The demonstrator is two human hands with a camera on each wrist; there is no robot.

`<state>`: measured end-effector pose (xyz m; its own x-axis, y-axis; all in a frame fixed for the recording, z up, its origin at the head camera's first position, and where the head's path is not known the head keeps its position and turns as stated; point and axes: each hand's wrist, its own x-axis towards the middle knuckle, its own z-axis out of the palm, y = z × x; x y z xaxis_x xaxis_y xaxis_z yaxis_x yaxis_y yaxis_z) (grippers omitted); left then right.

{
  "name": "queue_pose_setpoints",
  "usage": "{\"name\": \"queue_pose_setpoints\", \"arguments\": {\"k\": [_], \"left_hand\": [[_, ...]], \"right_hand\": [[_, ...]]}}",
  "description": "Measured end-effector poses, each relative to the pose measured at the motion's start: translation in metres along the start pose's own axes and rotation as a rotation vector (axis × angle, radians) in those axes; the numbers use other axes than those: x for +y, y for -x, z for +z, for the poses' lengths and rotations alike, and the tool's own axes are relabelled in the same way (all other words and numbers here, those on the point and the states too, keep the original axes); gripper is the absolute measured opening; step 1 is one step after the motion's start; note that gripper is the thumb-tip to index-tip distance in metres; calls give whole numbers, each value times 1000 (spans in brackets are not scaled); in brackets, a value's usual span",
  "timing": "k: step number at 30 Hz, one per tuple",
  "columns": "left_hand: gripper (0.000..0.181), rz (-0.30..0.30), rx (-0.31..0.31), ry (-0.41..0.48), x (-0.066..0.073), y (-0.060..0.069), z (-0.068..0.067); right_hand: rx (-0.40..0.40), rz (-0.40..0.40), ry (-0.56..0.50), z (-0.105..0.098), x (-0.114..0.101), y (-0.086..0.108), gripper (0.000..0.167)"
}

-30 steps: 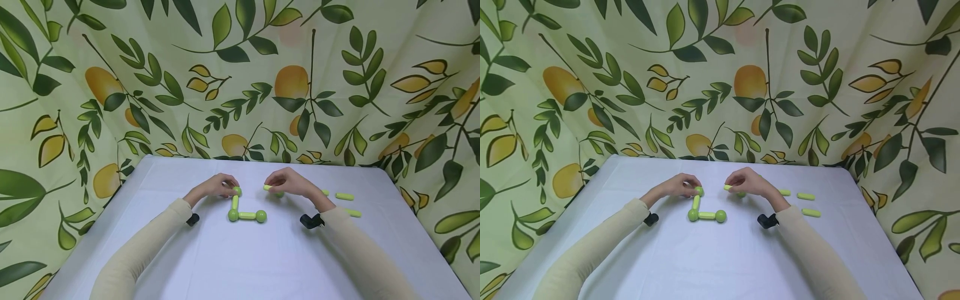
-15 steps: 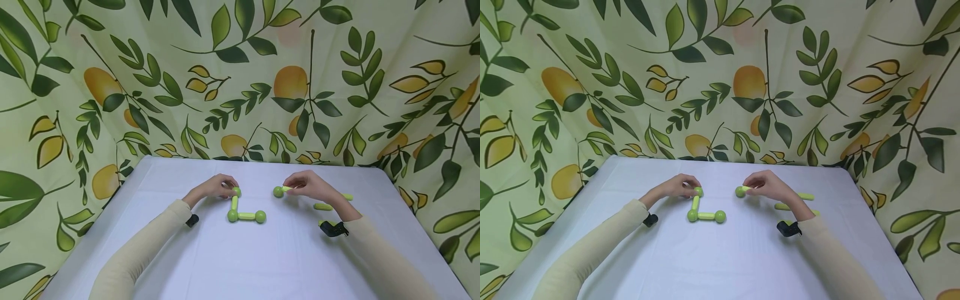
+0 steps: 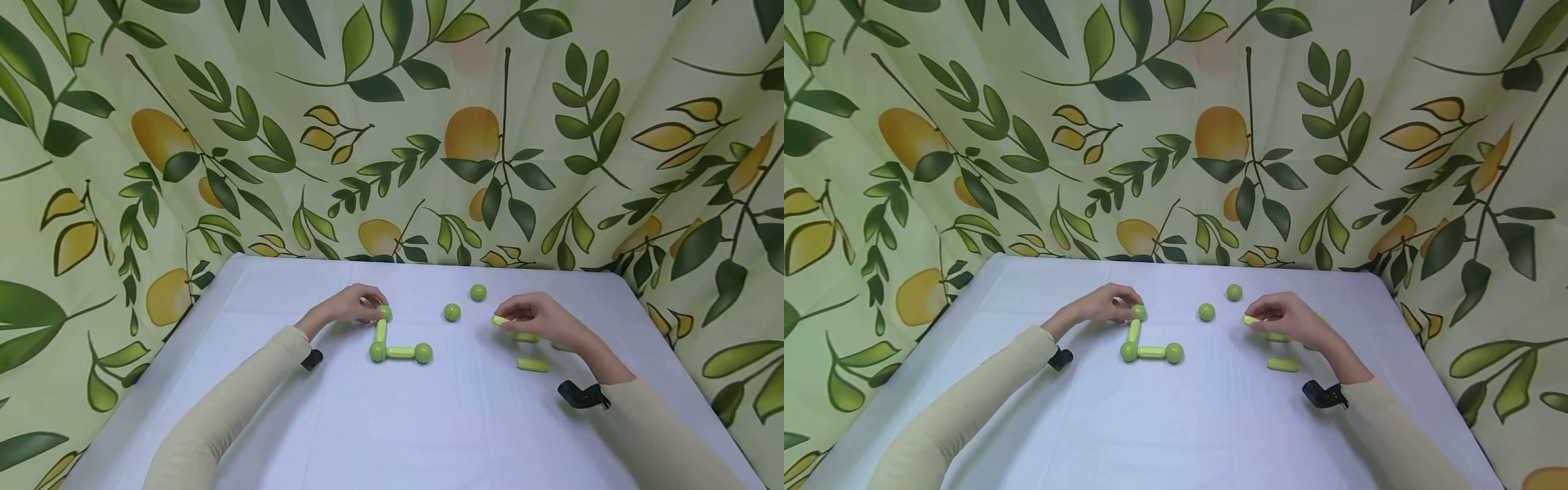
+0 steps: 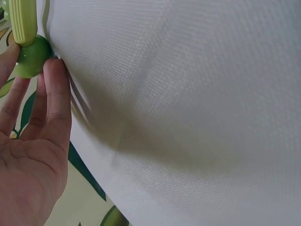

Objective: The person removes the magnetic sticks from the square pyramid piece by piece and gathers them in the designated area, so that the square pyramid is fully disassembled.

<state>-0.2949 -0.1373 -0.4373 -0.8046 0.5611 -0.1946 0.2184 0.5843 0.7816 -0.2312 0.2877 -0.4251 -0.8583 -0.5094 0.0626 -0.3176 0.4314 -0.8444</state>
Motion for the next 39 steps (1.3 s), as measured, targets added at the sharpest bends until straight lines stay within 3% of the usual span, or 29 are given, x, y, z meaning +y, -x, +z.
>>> {"name": "queue_pose_setpoints", "arguments": {"k": [7, 13, 19, 22, 26, 31, 39], "left_hand": [[27, -7, -1, -15, 0, 0, -1], [27, -9, -3, -16, 1, 1, 0], [27, 29, -20, -10, 0, 1, -2], [26, 60, -29, -17, 2, 2, -3], [26, 55, -25, -21, 3, 3, -3], [26, 7, -7, -19, 0, -1, 0], [27, 3, -5, -35, 0, -2, 0]], "right_hand": [[32, -42, 35, -11, 5, 20, 20], [22, -17, 72, -22, 8, 41, 20], [16, -60, 119, -30, 16, 66, 21], [21, -51, 140, -33, 20, 76, 21], [10, -30, 146, -36, 26, 87, 22], [-24, -5, 148, -37, 34, 96, 21], [-38, 17, 146, -34, 40, 100, 20]]}}
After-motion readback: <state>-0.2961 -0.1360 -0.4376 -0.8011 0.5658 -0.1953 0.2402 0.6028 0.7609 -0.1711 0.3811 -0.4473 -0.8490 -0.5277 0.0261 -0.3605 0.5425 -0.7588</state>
